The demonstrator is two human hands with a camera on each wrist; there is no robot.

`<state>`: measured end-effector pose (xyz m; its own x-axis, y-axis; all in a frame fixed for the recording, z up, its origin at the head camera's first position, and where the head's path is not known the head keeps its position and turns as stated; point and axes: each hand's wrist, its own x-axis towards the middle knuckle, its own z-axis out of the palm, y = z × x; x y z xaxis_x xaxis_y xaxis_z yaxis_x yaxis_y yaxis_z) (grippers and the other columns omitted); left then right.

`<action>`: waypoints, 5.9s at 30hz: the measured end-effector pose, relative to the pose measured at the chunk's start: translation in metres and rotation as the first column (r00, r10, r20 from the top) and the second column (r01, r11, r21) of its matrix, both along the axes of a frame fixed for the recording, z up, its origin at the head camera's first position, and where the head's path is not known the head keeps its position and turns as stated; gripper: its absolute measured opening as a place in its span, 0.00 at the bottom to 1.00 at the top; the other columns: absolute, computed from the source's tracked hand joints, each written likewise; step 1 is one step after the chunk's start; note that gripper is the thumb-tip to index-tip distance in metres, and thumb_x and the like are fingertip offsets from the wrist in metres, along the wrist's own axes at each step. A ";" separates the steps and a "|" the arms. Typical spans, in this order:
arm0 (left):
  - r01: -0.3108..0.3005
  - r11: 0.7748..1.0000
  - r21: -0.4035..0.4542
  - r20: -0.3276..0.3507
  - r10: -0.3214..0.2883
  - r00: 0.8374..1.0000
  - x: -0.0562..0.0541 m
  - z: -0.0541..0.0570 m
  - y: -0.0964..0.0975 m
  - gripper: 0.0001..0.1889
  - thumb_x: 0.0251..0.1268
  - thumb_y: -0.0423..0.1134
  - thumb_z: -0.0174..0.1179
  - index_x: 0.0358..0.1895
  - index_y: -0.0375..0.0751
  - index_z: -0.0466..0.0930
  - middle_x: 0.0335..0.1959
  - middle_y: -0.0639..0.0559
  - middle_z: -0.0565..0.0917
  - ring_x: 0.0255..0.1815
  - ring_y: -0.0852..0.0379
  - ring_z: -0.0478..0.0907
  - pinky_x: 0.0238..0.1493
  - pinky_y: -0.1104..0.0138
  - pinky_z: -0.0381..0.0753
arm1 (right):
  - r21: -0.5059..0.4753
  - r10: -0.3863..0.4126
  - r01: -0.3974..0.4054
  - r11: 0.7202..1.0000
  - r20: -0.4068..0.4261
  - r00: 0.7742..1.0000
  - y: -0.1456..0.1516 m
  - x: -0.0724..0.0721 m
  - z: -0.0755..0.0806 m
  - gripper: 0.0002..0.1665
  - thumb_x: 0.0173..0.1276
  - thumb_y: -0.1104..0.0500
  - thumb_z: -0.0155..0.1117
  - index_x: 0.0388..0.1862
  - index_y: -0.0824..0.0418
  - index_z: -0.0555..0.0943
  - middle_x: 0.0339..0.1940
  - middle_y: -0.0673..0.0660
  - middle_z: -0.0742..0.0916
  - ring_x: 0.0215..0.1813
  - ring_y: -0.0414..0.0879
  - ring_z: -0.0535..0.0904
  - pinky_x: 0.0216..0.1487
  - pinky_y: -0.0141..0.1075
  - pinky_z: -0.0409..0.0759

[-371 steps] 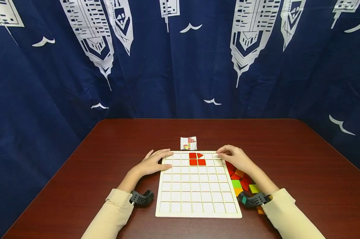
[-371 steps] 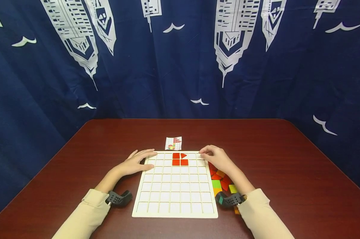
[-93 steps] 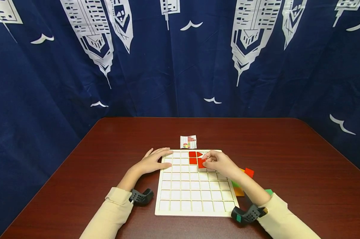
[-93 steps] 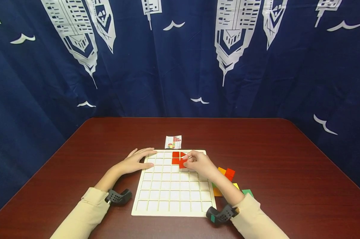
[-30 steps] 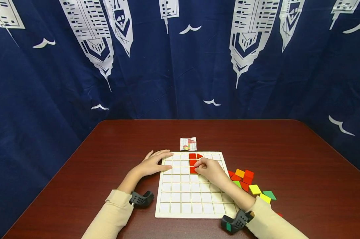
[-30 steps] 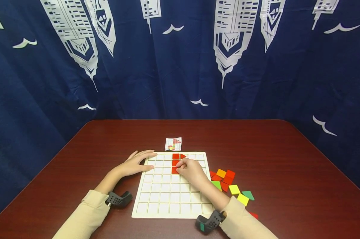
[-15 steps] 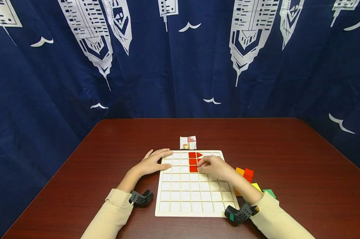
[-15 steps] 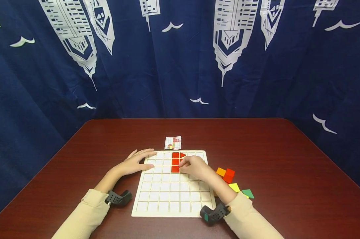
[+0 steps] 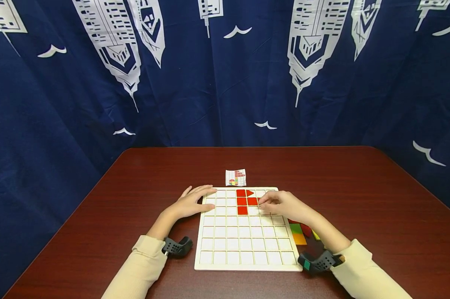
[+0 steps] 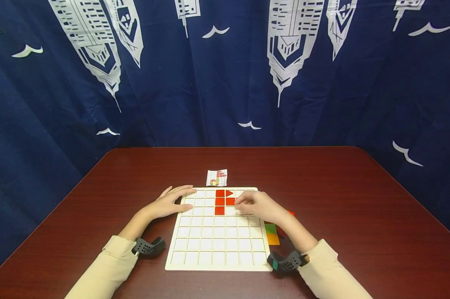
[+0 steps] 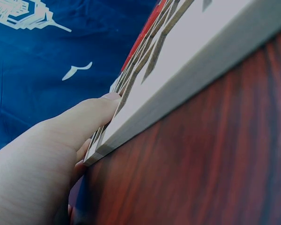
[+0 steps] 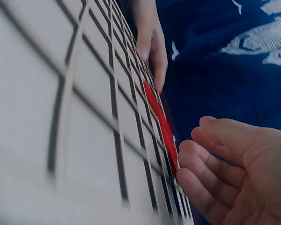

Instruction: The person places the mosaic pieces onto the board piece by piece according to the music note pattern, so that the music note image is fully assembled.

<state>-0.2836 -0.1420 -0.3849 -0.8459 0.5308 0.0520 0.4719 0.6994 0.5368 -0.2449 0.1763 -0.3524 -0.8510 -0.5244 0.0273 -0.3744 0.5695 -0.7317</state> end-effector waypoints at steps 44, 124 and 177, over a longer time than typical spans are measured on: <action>-0.017 1.000 0.002 0.021 0.017 1.000 0.002 0.000 -0.001 0.31 0.60 0.56 0.54 0.66 0.54 0.62 0.72 0.54 0.56 0.73 0.53 0.49 0.71 0.48 0.29 | 0.153 0.094 -0.124 0.980 0.189 0.977 0.120 -0.011 0.004 0.19 0.59 0.57 0.63 0.47 0.64 0.75 0.32 0.55 0.74 0.35 0.38 0.69 0.33 0.27 0.71; -0.007 1.000 0.008 0.016 0.007 1.000 0.002 0.001 -0.001 0.31 0.60 0.57 0.54 0.66 0.53 0.62 0.71 0.53 0.57 0.73 0.53 0.49 0.71 0.47 0.30 | -0.217 -0.164 0.219 0.951 0.244 0.956 -0.001 0.000 0.006 0.18 0.64 0.60 0.58 0.48 0.72 0.73 0.32 0.60 0.84 0.28 0.42 0.80 0.34 0.31 0.82; -0.011 1.000 0.004 0.024 0.011 1.000 0.002 0.001 -0.001 0.31 0.60 0.57 0.54 0.67 0.54 0.62 0.72 0.54 0.56 0.74 0.53 0.48 0.71 0.47 0.29 | -0.059 -0.197 0.191 0.980 -0.115 0.974 -0.030 0.007 -0.027 0.11 0.57 0.62 0.65 0.40 0.63 0.81 0.26 0.50 0.78 0.28 0.40 0.71 0.30 0.26 0.72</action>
